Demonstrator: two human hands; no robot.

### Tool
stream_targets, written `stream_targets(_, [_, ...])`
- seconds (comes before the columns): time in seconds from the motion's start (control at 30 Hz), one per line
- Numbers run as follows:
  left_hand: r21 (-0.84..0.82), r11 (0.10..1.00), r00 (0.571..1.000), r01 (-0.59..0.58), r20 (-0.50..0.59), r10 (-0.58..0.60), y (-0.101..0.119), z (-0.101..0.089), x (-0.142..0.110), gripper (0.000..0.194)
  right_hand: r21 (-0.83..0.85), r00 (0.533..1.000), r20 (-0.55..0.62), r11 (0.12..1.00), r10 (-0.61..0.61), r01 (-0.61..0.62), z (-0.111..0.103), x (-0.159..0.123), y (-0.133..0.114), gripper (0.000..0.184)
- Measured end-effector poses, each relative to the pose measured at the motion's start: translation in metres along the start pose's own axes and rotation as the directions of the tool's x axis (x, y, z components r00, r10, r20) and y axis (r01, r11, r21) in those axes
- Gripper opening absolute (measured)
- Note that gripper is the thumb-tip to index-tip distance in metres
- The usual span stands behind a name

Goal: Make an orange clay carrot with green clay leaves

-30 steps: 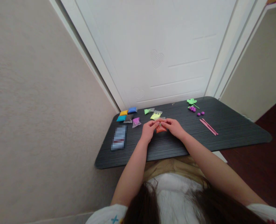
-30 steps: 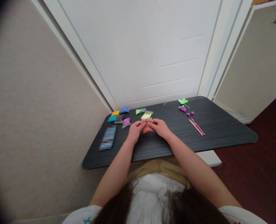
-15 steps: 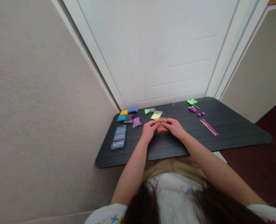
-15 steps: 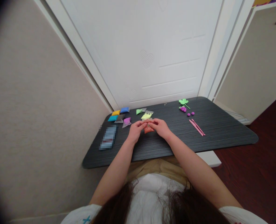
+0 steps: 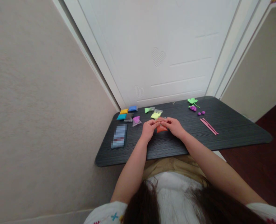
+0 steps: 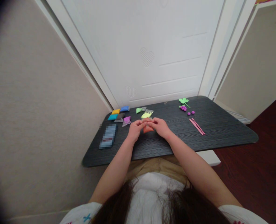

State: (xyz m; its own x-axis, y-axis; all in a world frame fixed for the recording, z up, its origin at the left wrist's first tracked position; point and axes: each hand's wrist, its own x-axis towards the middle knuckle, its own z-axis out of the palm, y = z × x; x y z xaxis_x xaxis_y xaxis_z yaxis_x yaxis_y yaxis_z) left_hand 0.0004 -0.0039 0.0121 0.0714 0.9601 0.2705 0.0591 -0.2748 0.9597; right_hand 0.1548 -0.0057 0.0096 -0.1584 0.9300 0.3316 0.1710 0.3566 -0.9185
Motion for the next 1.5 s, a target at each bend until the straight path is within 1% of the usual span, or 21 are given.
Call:
stream_targets(0.07, [0.03,1.0,1.0,-0.001,-0.02,0.002,0.0005,-0.0002,-0.0002,0.025,-0.037,1.0,0.008,0.999,-0.025,0.025,0.0001,0.0003,-0.0006,0.029])
stream_targets(0.1, [0.031,1.0,1.0,-0.007,-0.014,0.007,0.0009,0.0002,-0.0003,0.025,-0.021,0.999,0.014,0.999,-0.032,0.032,0.0005,0.0005,-0.0008,0.028])
stream_targets(0.17, [-0.001,1.0,1.0,-0.021,0.015,0.021,0.0014,0.0014,-0.0003,0.024,0.064,0.999,0.026,0.998,-0.03,0.028,0.0015,0.0011,-0.0003,0.025])
stream_targets(0.23, [-0.065,0.998,0.998,-0.027,0.053,0.03,0.0012,0.0028,0.0,0.024,0.147,1.0,0.022,0.989,-0.003,0.0,0.0025,0.0018,0.0013,0.024])
stream_targets(0.3, [-0.115,0.993,0.997,-0.017,0.066,0.025,0.0,0.0034,0.0005,0.025,0.167,0.999,0.008,0.985,0.036,-0.037,0.0029,0.0022,0.0028,0.024])
stream_targets(0.4, [-0.104,0.995,0.999,-0.006,0.035,0.01,-0.0023,0.0022,0.0011,0.02,0.102,0.999,-0.003,0.994,0.041,-0.04,0.0021,0.0013,0.002,0.026])
stream_targets(0.47, [-0.045,0.999,1.0,0.001,0.004,-0.001,-0.0029,0.0011,0.0012,0.022,0.037,1.0,0.001,0.999,0.02,-0.02,0.0012,0.0002,-0.0007,0.027])
stream_targets(0.53, [0.009,1.0,1.0,0.002,-0.01,-0.002,-0.0022,0.0008,0.0011,0.025,0.008,1.0,0.011,1.0,-0.001,0.001,0.0007,-0.0006,-0.0033,0.028])
stream_targets(0.6, [0.016,1.0,1.0,-0.017,0.002,0.017,-0.0007,0.0016,0.0008,0.025,0.053,1.0,0.027,0.999,-0.016,0.014,0.0012,-0.0006,-0.0043,0.027])
stream_targets(0.7, [-0.07,0.996,0.997,-0.046,0.058,0.05,-0.0003,0.0035,0.0007,0.026,0.165,0.999,0.037,0.986,0.003,-0.009,0.0029,0.0004,-0.002,0.025])
stream_targets(0.77, [-0.12,0.992,0.997,-0.031,0.064,0.039,-0.0021,0.0038,0.0011,0.026,0.19,0.999,0.032,0.981,0.032,-0.037,0.0037,0.0009,0.0002,0.025])
stream_targets(0.83, [-0.117,0.993,0.999,-0.004,0.038,0.008,-0.0046,0.0028,0.0016,0.023,0.168,0.999,0.029,0.985,0.035,-0.039,0.0035,0.0011,0.0014,0.025])
stream_targets(0.9, [-0.081,0.997,1.0,0.019,0.015,-0.017,-0.0061,0.0015,0.0019,0.023,0.101,1.0,0.028,0.995,0.013,-0.015,0.0026,0.0011,0.0012,0.026])
stream_targets(0.97, [-0.049,0.998,1.0,0.027,0.01,-0.026,-0.0056,0.0008,0.002,0.024,0.013,0.999,0.03,1.0,-0.014,0.014,0.0012,0.0011,0.0004,0.028])
stream_targets(1.03, [-0.056,0.998,1.0,0.021,0.014,-0.02,-0.0039,0.0012,0.002,0.025,-0.04,0.999,0.037,0.999,-0.034,0.035,0.0001,0.0014,-0.0002,0.031])
stream_targets(1.13, [-0.123,0.992,1.0,0.013,0.017,-0.011,-0.002,0.0029,0.0022,0.026,-0.019,0.999,0.022,0.999,-0.044,0.044,-0.0008,0.0023,-0.0001,0.033])
stream_targets(1.2, [-0.147,0.989,0.999,0.023,0.025,-0.019,-0.002,0.004,0.002,0.026,0.0,0.998,-0.041,0.999,-0.051,0.051,-0.001,0.0027,0.0001,0.033])
stream_targets(1.3, [-0.122,0.992,0.998,0.018,0.06,-0.011,-0.0026,0.0041,0.0012,0.026,-0.012,0.986,-0.139,0.996,-0.094,0.093,-0.0014,0.0018,-0.0006,0.031])
stream_targets(1.4, [-0.069,0.998,0.997,-0.01,0.078,0.015,-0.003,0.0026,0.0005,0.027,-0.029,0.979,-0.145,0.99,-0.143,0.14,-0.0012,-0.0003,-0.0023,0.028])
stream_targets(1.5, [0.011,1.0,0.999,-0.006,0.05,0.006,-0.0035,0.0009,0.0004,0.024,-0.021,0.984,-0.119,0.992,-0.129,0.128,-0.0003,-0.0016,-0.0036,0.027])
